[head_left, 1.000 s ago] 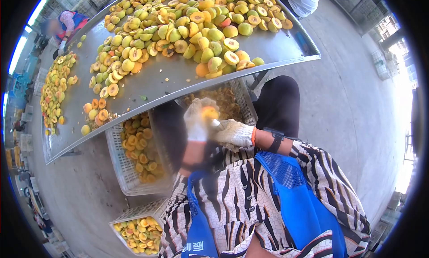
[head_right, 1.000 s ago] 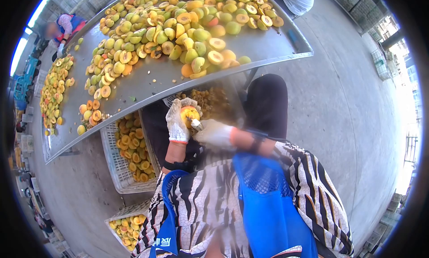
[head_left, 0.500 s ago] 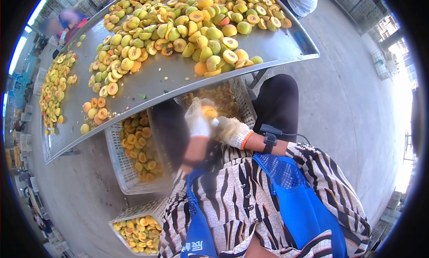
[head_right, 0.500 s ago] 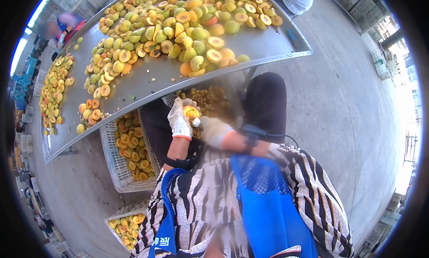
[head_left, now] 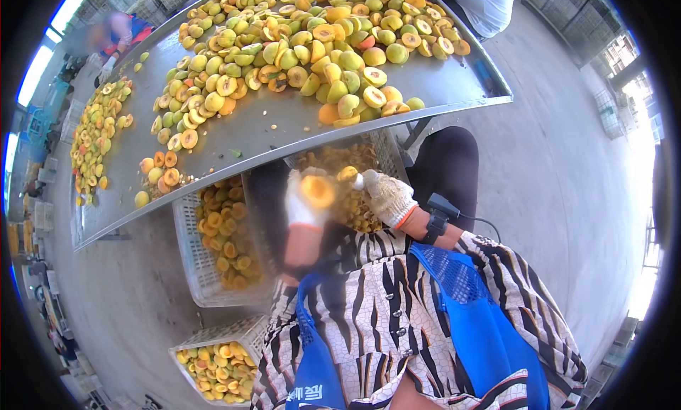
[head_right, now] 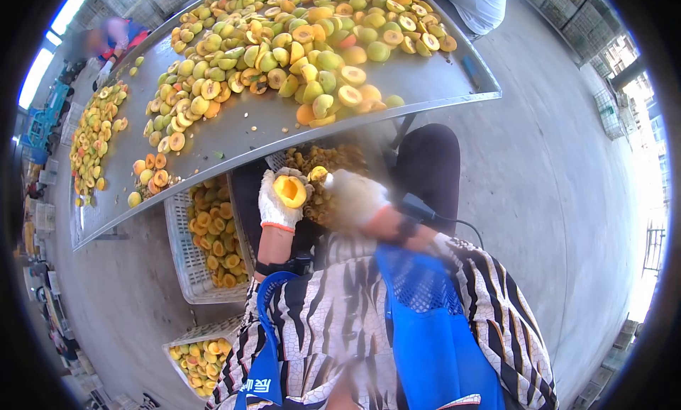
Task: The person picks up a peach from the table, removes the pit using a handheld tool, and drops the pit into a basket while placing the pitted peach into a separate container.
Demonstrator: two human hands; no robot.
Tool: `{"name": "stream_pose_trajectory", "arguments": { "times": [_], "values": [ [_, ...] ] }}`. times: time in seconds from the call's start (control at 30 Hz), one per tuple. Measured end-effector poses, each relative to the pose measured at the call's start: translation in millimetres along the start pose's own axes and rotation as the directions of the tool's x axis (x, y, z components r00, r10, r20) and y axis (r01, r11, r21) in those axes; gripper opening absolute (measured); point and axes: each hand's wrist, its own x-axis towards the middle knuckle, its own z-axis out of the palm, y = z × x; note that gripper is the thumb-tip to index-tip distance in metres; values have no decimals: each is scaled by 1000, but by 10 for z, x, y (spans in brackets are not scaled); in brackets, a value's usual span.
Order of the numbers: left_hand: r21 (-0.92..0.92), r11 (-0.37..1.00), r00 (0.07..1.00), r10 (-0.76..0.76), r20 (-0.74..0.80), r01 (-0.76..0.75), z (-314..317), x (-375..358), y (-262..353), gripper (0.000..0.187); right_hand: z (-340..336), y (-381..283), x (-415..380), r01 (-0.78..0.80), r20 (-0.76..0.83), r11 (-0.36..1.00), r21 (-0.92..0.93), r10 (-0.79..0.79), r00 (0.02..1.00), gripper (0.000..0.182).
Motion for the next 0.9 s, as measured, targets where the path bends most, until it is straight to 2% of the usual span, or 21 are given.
{"name": "stream_pose_trajectory", "arguments": {
  "times": [0.07, 0.1, 0.13, 0.17, 0.2, 0.23, 0.27, 0.3, 0.33, 0.37, 0.43, 0.47, 0.5, 0.57, 0.6, 0.63, 0.7, 0.77, 0.8, 0.87, 0.9],
  "values": [
    [-71, 981, 978, 186, 90, -180, 54, -254, 329, 43, -110, -41, -2, -11, 117, 998, 59, 4, 993, 20],
    [-1, 945, 945, 326, 18, -326, 5, -349, 549, 42, -122, -22, -2, -20, 183, 992, 121, -3, 983, 21],
    [113, 835, 843, 534, 71, -538, -157, -369, 807, 40, -50, 47, 39, -125, 245, 955, 269, 58, 968, 21],
    [417, 544, 593, 805, -15, -728, -320, -416, 1016, 31, 49, 140, 96, -229, 318, 889, 397, 101, 943, 22],
    [559, 371, 401, 913, -75, -741, -466, -491, 1187, 27, 221, 268, 152, -183, 280, 840, 512, 38, 959, 23],
    [742, 102, 232, 970, 75, -662, -528, -595, 1349, 30, 171, 271, 167, -282, 396, 710, 645, 5, 918, 22],
    [769, 65, 209, 974, 90, -636, -388, -732, 1368, 31, 77, 236, 184, -389, 496, 551, 739, -54, 866, 21],
    [794, 29, 186, 977, 107, -607, -246, -837, 1325, 32, -21, 174, 170, -432, 539, 468, 771, -119, 834, 20],
    [747, 65, 281, 945, 167, -661, -168, -821, 1232, 33, -118, 112, 156, -483, 577, 384, 787, -184, 796, 19],
    [696, 109, 367, 901, 232, -709, -41, -784, 1100, 34, -185, 65, 142, -498, 584, 363, 788, -182, 791, 19],
    [616, 455, 709, 657, 256, -643, 242, -718, 658, 36, -261, 30, 121, -528, 598, 320, 786, -176, 782, 19],
    [589, 554, 798, 516, 313, -589, 227, -576, 457, 37, -176, 88, 129, -443, 522, 303, 844, -270, 809, 19],
    [566, 644, 856, 357, 373, -515, 207, -445, 276, 37, -200, 89, 96, -485, 554, 288, 826, -258, 791, 19],
    [618, 690, 908, 145, 392, -377, 359, -341, -23, 38, -283, 101, 77, -567, 624, 267, 779, -243, 743, 20],
    [591, 761, 932, 47, 360, -267, 409, -313, -94, 38, -366, 78, 49, -501, 548, 222, 836, -334, 767, 28],
    [555, 818, 944, -45, 327, -153, 437, -297, -122, 38, -121, 254, 86, -551, 517, 33, 834, -398, 758, 39],
    [653, 704, 913, -17, 407, -278, 433, -234, -130, 36, 88, 525, 117, -674, 598, -47, 737, -417, 684, 44],
    [681, 663, 897, -29, 440, -312, 385, -169, -120, 34, 147, 550, 92, -609, 547, -35, 792, -402, 734, 45],
    [651, 714, 914, -41, 403, -256, 420, -160, -132, 35, 180, 560, 137, -578, 477, -71, 813, -488, 731, 42],
    [608, 771, 934, -52, 353, -187, 488, -168, -140, 37, 178, 601, 198, -657, 561, -84, 749, -447, 697, 41],
    [703, 644, 938, 70, 340, -302, 495, -166, -107, 38, 125, 568, 237, -690, 597, -94, 718, -425, 680, 40]
  ]
}}
